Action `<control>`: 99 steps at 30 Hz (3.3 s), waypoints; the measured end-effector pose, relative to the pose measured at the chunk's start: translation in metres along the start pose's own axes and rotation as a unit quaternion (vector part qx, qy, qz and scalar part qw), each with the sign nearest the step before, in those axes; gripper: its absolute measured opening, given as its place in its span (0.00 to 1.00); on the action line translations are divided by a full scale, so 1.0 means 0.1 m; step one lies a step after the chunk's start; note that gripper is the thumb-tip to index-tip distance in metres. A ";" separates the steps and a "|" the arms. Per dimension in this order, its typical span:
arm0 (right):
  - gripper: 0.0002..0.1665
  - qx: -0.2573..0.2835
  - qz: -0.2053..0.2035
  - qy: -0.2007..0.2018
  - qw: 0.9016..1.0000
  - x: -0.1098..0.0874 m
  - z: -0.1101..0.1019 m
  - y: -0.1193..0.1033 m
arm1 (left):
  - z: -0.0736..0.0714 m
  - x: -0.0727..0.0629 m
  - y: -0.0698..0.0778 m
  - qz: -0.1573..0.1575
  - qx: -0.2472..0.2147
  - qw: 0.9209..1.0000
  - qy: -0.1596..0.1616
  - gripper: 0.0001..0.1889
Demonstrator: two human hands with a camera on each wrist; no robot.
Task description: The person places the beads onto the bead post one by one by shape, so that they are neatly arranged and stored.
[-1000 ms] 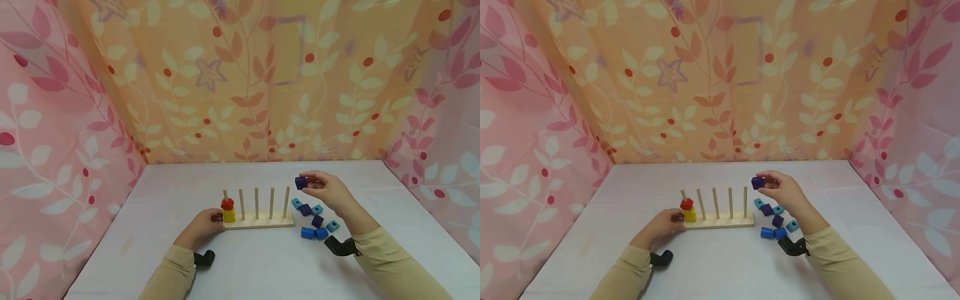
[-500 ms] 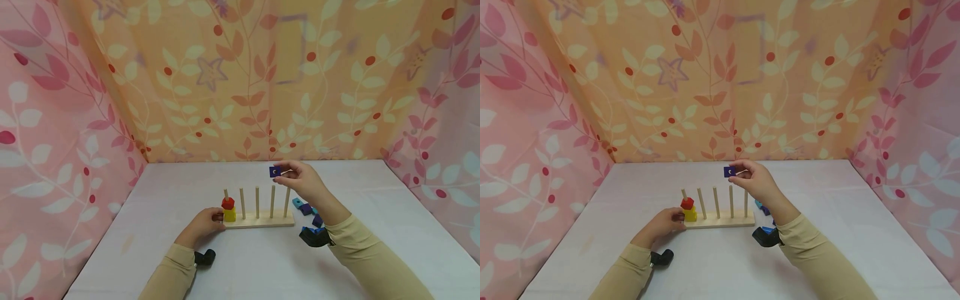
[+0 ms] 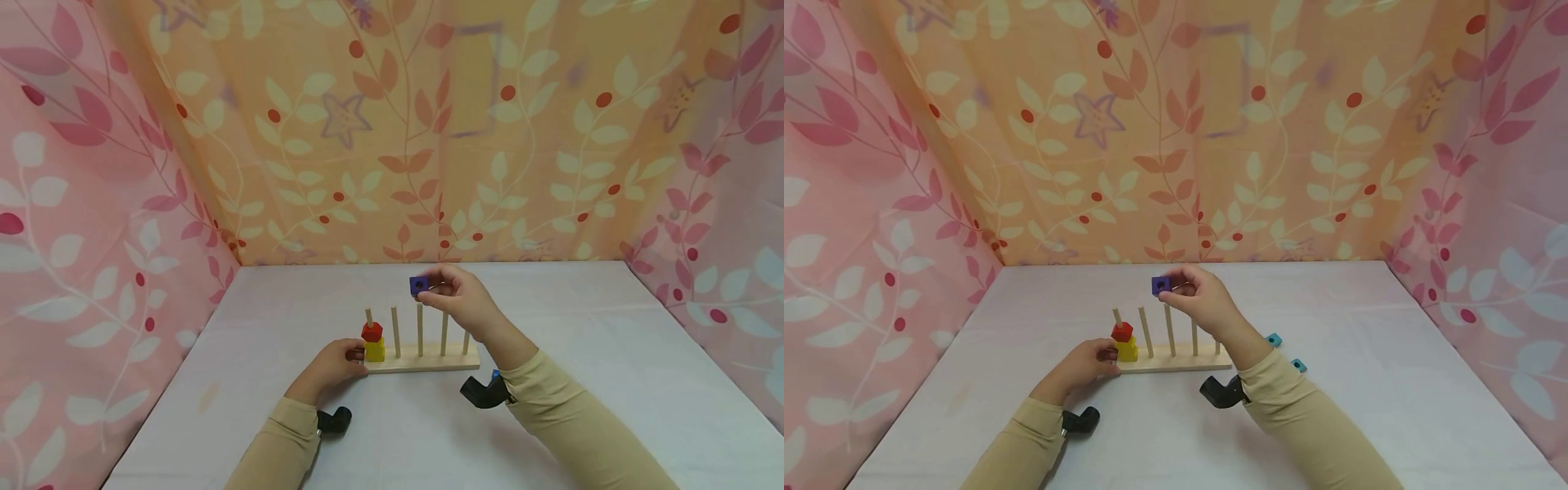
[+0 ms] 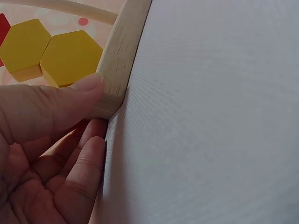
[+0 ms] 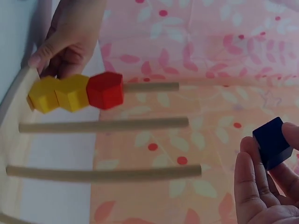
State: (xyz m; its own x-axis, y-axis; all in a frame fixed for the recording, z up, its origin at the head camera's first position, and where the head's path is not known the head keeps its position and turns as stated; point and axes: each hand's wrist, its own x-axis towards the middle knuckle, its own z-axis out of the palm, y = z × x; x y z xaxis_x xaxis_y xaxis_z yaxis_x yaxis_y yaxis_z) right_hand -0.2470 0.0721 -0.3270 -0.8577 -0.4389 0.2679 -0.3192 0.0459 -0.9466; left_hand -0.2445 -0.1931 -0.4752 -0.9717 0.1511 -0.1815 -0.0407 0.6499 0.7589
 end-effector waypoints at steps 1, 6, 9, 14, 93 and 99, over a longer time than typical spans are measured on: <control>0.17 0.006 -0.002 -0.002 1.000 0.01 0.03 0.01 | 0.00 0.00 0.00 0.004 0.001 1.000 0.001 0.27; 0.16 -0.004 -0.010 0.016 1.000 0.04 0.16 0.07 | 0.00 0.00 0.00 0.001 -0.005 1.000 0.001 0.26; 0.16 -0.017 -0.020 0.033 0.999 0.07 0.22 0.11 | 0.00 0.00 0.00 -0.009 -0.006 1.000 -0.002 0.27; 0.15 -0.050 -0.034 0.042 0.997 0.11 0.30 0.20 | -0.01 0.01 0.00 -0.006 -0.012 1.000 -0.008 0.26; 0.16 -0.136 0.135 0.102 0.976 -0.13 0.72 1.32 | 0.01 0.00 -0.01 0.013 0.003 1.000 0.000 0.26; 0.16 -0.144 0.139 0.099 0.975 -0.14 0.72 1.30 | 0.01 0.00 -0.01 0.021 0.001 1.000 -0.001 0.26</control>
State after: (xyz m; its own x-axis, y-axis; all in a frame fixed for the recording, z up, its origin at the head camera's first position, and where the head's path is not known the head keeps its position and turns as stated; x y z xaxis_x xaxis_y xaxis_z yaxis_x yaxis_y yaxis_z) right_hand -0.2472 0.0199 -0.4668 -0.9791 -0.1933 0.0638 -0.1381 0.4007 -0.9058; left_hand -0.2446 -0.1934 -0.4769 -0.9721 0.1801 -0.1501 0.0015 0.6447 0.7644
